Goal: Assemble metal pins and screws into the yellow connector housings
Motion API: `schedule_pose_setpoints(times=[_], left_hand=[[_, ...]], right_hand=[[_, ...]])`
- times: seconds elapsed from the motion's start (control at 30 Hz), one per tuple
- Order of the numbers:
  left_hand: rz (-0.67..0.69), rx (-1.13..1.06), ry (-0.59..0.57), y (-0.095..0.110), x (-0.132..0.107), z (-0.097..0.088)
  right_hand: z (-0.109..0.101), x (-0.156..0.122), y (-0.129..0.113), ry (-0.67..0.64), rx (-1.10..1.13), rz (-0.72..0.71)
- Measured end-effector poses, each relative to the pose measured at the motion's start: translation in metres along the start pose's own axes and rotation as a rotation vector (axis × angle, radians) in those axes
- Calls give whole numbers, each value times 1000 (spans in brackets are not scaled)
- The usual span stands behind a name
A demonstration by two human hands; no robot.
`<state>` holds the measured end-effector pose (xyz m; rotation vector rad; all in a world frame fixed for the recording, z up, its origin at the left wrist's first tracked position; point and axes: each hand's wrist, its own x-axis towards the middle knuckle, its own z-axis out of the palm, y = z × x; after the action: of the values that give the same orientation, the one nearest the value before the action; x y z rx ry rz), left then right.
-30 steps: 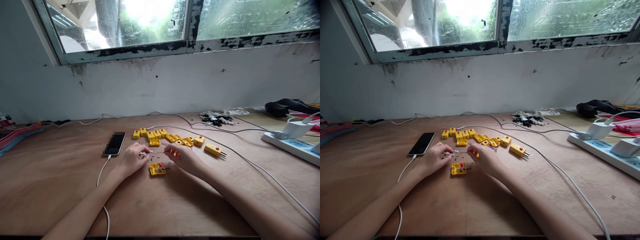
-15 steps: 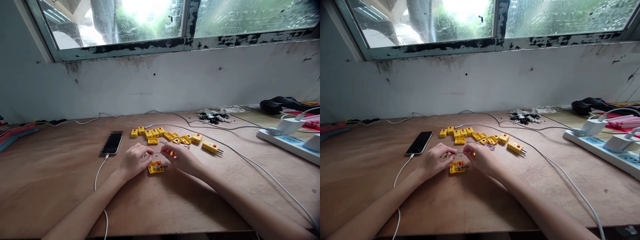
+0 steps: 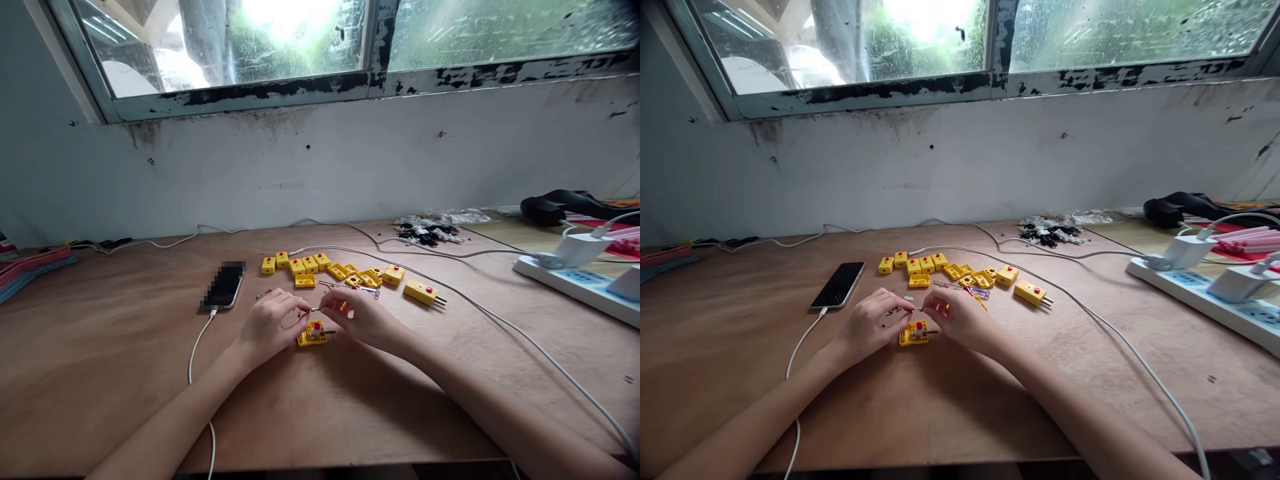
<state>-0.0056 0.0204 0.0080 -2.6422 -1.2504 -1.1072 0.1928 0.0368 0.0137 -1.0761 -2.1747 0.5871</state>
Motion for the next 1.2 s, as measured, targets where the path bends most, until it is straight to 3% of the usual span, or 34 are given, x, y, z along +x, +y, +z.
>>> schedule_pose_setpoints(times=[0.17,0.37,0.7,0.97,1.2], left_hand=[[-72,-79,-144,6,-2,-5],[-125,-96,-269,5,-3,-5],[-130,-74,-256,3,-4,-4],[32,35,-230,0,-3,-4],[-2,16,-265,1,-3,-6]], right_hand=[[-5,-2,-3,-139,-33,64],[-3,-1,6,-185,-49,50],[-4,-2,4,-211,-69,72],[-1,-3,5,-210,-76,57],[0,-2,-5,-205,-146,137]])
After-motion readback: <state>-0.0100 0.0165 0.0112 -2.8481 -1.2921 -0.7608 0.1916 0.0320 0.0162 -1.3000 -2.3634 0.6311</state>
